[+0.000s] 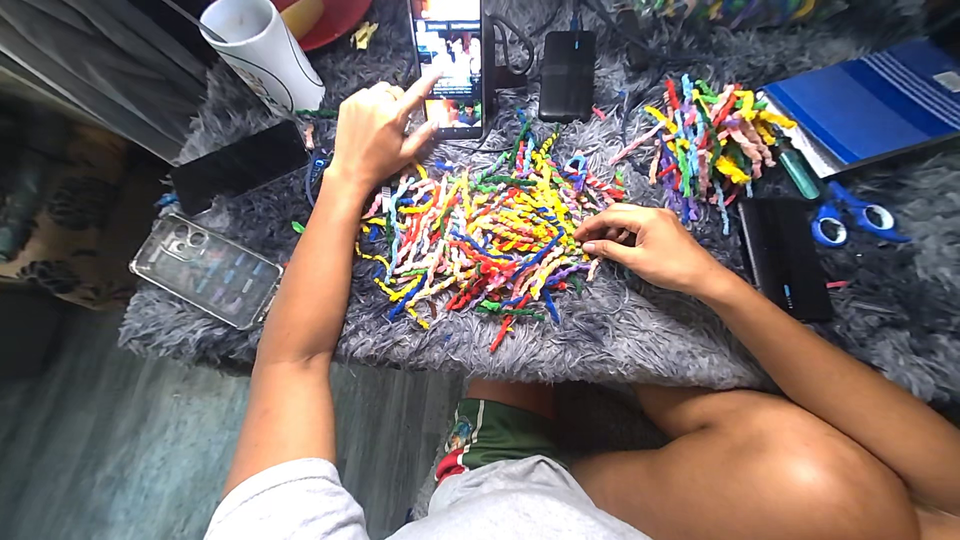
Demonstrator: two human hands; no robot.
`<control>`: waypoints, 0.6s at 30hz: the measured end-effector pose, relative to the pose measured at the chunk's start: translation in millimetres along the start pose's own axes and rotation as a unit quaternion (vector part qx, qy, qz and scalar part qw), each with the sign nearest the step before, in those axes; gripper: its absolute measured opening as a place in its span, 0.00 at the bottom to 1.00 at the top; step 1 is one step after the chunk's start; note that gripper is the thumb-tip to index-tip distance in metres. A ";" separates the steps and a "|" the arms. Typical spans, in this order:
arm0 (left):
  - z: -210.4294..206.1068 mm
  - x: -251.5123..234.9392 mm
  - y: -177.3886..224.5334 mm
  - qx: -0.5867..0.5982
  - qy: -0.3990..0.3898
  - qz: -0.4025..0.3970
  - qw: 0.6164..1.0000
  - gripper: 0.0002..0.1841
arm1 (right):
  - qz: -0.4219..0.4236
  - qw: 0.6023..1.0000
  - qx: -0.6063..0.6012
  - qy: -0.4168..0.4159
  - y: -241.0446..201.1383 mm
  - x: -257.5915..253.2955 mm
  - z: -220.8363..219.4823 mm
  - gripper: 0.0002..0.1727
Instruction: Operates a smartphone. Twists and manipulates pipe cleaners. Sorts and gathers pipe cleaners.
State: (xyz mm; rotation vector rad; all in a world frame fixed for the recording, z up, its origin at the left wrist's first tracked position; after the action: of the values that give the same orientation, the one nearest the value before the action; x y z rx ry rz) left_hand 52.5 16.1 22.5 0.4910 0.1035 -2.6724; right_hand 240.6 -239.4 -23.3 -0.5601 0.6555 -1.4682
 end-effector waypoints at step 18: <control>-10.0 1.0 1.7 0.016 -0.045 -0.028 0.998 0.26 | 0.000 1.000 0.000 0.005 0.4 -0.3 0.1 0.09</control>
State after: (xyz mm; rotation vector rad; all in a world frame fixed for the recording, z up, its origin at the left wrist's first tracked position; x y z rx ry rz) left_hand 55.7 15.6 12.9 0.3824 0.0479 -2.7499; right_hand 241.0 -239.1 -23.4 -0.5529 0.6625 -1.4708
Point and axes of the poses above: each hand's wrist, its own x-axis away from the middle knuckle, its own z-axis out of the back of the hand, y = z × x, the point moved 9 cm from there along -x, towards the middle knuckle, and after that the axes turned 2 degrees about -y, right-handed, at the moved point
